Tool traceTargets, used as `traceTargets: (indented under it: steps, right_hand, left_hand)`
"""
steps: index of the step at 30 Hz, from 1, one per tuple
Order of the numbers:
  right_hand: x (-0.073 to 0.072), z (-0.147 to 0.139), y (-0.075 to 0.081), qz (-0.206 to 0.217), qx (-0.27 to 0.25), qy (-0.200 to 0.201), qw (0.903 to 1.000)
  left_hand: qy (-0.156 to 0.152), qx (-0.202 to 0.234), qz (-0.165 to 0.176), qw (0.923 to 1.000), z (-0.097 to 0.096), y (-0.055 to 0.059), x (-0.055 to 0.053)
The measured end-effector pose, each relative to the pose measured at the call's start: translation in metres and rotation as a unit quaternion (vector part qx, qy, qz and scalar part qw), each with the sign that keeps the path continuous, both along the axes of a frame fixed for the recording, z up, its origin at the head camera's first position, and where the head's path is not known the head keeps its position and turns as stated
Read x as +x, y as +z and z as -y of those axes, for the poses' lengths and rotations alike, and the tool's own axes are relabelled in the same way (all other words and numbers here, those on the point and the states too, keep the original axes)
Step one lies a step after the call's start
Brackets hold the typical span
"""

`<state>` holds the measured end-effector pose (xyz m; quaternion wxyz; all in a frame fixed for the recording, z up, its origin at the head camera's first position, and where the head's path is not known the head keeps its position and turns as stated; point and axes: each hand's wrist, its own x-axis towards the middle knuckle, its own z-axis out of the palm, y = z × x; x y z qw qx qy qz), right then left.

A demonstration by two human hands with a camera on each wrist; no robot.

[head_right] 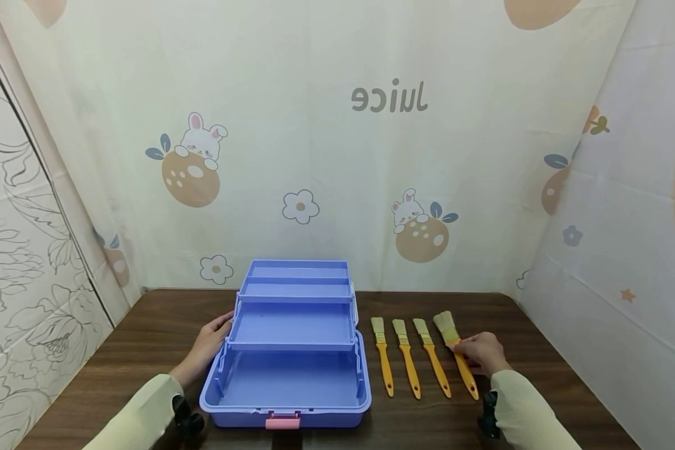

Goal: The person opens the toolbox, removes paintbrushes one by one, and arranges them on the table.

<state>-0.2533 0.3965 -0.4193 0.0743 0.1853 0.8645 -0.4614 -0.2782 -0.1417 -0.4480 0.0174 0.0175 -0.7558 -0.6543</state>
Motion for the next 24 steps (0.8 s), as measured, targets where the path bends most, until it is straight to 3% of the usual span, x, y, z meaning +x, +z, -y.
traceTargets:
  steps: [24]
  right_hand:
    - [0.0014,-0.0025,0.0012,-0.013,0.031,-0.016,0.9993]
  left_hand:
    - [0.004,0.001,-0.002,1.0000,-0.0007,0.0001,0.0005]
